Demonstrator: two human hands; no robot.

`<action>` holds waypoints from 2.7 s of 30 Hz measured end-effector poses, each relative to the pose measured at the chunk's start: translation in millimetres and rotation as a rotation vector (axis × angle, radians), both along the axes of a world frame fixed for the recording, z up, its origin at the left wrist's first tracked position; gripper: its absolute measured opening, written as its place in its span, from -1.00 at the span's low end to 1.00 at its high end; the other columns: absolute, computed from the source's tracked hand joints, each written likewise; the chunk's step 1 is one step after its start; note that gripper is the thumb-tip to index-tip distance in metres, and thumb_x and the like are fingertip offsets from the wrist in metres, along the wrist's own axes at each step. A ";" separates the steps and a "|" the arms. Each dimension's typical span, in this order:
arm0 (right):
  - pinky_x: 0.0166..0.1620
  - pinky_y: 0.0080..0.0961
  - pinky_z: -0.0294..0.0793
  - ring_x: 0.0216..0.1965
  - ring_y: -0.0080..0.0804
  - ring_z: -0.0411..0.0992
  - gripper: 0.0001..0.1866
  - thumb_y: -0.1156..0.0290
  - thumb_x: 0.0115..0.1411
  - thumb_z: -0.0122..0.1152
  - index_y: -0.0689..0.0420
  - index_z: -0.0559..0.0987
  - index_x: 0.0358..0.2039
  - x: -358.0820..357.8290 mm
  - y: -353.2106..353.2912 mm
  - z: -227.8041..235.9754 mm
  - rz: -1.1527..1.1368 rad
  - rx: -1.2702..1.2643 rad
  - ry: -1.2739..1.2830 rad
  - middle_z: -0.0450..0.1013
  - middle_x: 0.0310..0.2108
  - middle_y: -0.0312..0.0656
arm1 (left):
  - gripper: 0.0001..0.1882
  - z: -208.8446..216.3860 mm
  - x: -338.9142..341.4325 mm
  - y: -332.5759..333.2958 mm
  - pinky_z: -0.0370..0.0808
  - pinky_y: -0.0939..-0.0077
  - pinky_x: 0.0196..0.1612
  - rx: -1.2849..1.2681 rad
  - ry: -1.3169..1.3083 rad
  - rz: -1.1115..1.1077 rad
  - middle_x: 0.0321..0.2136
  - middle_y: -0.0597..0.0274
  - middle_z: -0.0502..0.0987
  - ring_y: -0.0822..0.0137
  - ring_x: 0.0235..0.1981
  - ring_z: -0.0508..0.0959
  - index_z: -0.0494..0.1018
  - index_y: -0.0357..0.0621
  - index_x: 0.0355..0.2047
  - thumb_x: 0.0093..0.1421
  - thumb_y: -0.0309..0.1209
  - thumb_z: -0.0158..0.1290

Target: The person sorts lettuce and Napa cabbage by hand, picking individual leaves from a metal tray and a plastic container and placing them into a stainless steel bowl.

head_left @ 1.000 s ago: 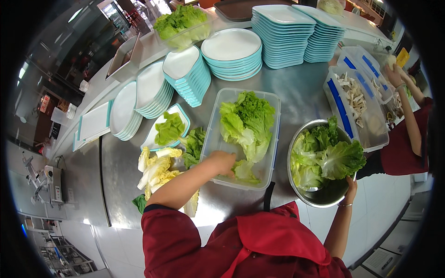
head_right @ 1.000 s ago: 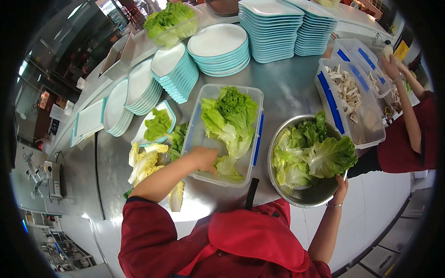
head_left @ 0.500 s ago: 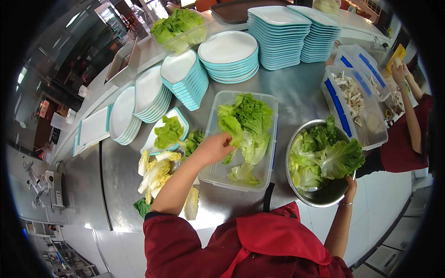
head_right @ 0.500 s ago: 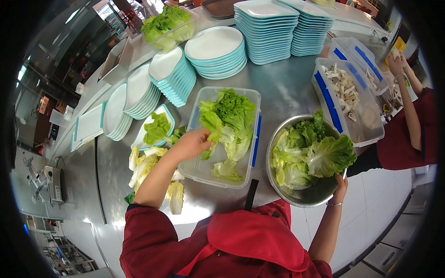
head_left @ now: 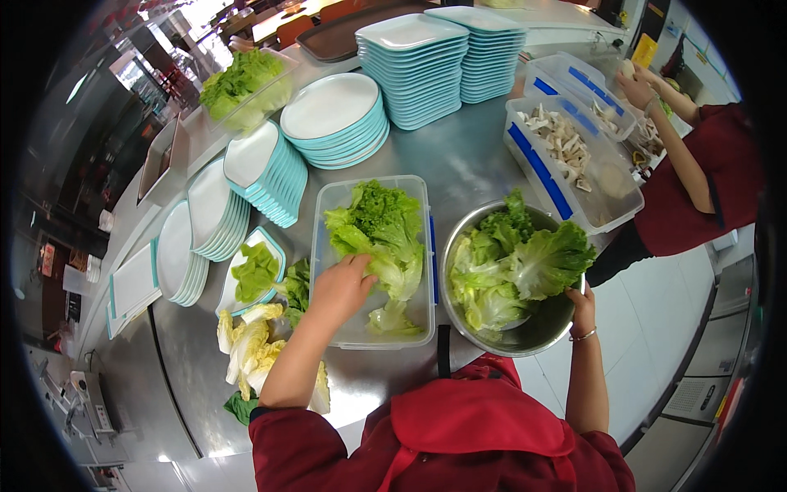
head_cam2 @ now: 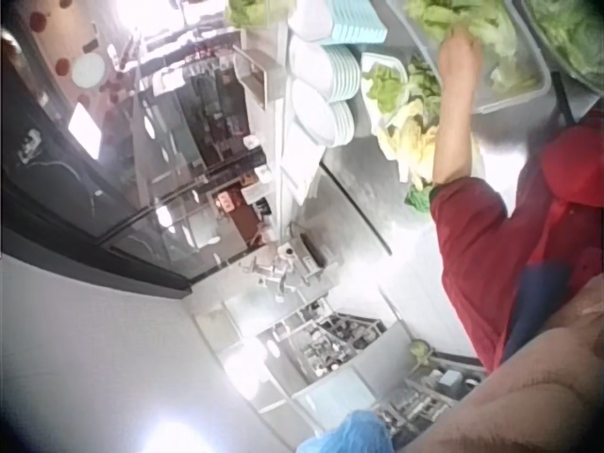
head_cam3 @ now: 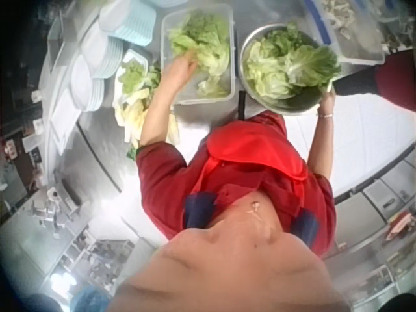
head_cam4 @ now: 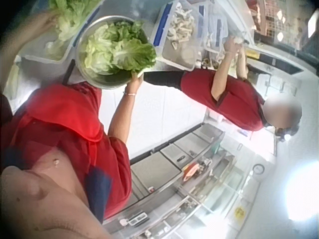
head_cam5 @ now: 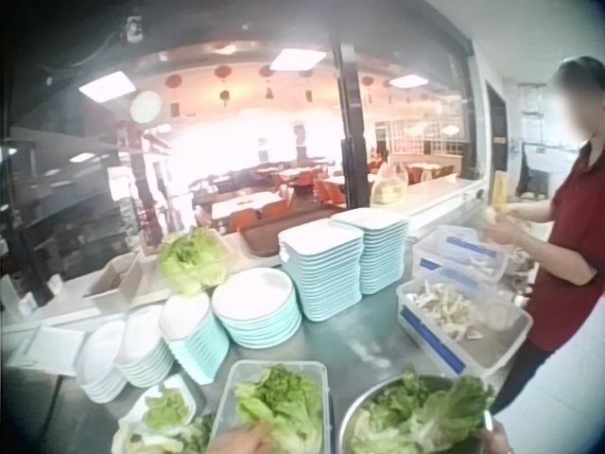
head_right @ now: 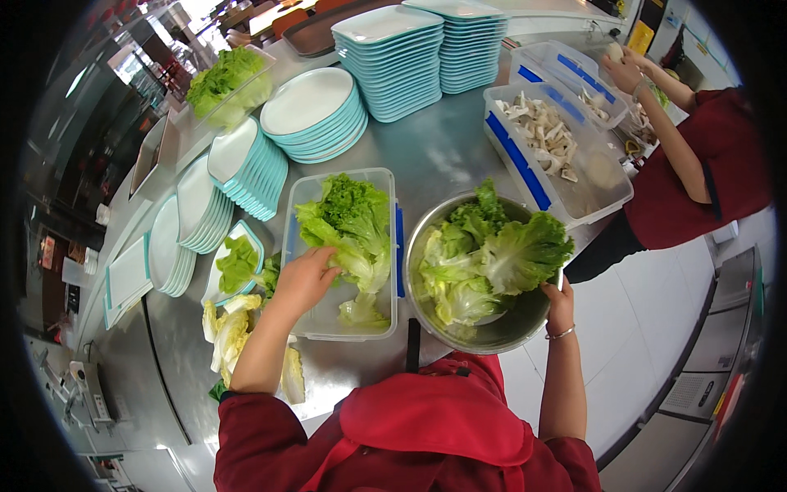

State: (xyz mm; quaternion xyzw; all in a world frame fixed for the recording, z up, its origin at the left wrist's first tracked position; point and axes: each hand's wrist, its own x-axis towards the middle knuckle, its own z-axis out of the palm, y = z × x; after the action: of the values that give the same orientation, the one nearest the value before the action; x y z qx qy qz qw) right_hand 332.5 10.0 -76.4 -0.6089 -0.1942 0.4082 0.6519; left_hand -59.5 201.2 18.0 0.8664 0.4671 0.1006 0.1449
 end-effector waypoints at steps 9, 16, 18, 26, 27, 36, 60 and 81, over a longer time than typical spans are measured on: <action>-0.16 -0.53 0.36 -0.28 -0.42 0.38 -0.63 0.52 0.00 0.00 0.28 0.38 -0.11 -11.0 4.6 0.6 0.037 0.012 0.060 0.42 -0.26 -0.19 | -0.58 14.3 125.2 -21.1 0.40 0.34 -0.15 -0.187 -0.467 -0.376 -0.08 0.02 0.34 0.11 -0.11 0.41 0.27 -0.17 -0.04 0.09 -0.34 0.01; -0.15 -0.53 0.35 -0.25 -0.42 0.38 -0.60 0.52 0.00 -0.01 0.28 0.36 -0.08 -8.7 6.2 -8.9 0.011 0.040 0.060 0.41 -0.25 -0.19 | -0.50 -18.0 231.2 -31.3 0.38 0.26 -0.12 -0.181 -0.222 -0.355 -0.18 -0.01 0.39 0.04 -0.16 0.42 0.21 -0.25 -0.03 0.05 -0.31 0.02; -0.17 -0.53 0.36 -0.27 -0.43 0.38 -0.60 0.53 0.00 -0.02 0.27 0.37 -0.09 -8.6 3.9 -7.6 0.037 0.042 0.039 0.41 -0.25 -0.21 | -0.58 -19.7 231.5 -33.1 0.42 0.24 -0.22 -0.231 -0.168 -0.349 -0.26 0.01 0.42 0.05 -0.24 0.46 0.30 -0.23 -0.11 0.03 -0.32 0.02; -0.25 -0.59 0.36 -0.34 -0.52 0.37 -0.64 0.46 0.04 0.04 0.28 0.39 -0.11 -16.9 7.1 2.4 0.047 0.039 0.050 0.42 -0.30 -0.25 | -0.74 32.7 113.4 -25.1 0.42 0.31 -0.33 -0.118 -0.613 -0.046 -0.38 -0.01 0.46 0.06 -0.38 0.49 0.41 -0.24 -0.29 0.05 -0.33 0.00; -0.25 -0.59 0.36 -0.34 -0.52 0.37 -0.64 0.46 0.04 0.04 0.28 0.39 -0.11 -15.3 8.1 0.9 0.053 0.048 0.060 0.42 -0.30 -0.25 | -0.74 42.0 90.2 -24.1 0.42 0.28 -0.30 -0.167 -0.576 0.061 -0.37 -0.05 0.45 0.02 -0.35 0.48 0.40 -0.25 -0.29 0.08 -0.32 -0.02; -0.28 -0.61 0.36 -0.36 -0.53 0.37 -0.68 0.49 0.03 0.07 0.27 0.41 -0.15 -13.9 8.8 -0.4 0.033 0.023 0.094 0.42 -0.35 -0.25 | -0.69 -11.3 -52.3 -10.5 0.41 0.35 -0.30 -0.117 -0.329 0.438 -0.36 0.00 0.47 0.02 -0.35 0.47 0.37 -0.20 -0.17 0.09 -0.33 0.02; -0.21 -0.55 0.37 -0.31 -0.45 0.40 -0.65 0.45 0.03 0.07 0.27 0.41 -0.13 -18.5 8.4 5.3 0.045 0.088 0.097 0.44 -0.29 -0.18 | -0.56 -51.1 214.8 -41.6 0.42 0.32 -0.18 0.041 0.095 -0.424 -0.23 0.02 0.38 0.12 -0.17 0.40 0.28 -0.22 -0.05 0.02 -0.43 0.00; -0.16 -0.60 0.32 -0.29 -0.51 0.36 -0.63 0.51 0.02 0.05 0.31 0.41 -0.12 -17.2 9.1 3.0 0.045 0.114 0.130 0.43 -0.29 -0.23 | -0.29 -66.0 215.2 -82.7 0.37 0.25 -0.09 -0.130 0.218 -0.506 -0.14 -0.06 0.33 0.00 -0.11 0.38 0.13 -0.32 0.00 -0.04 -0.12 0.11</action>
State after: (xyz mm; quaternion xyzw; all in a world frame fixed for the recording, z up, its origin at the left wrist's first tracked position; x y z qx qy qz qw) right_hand 315.3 19.1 -73.4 -0.5386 -0.1879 0.4495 0.6874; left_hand 155.7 118.5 -48.0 0.9501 0.2541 -0.0629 0.1698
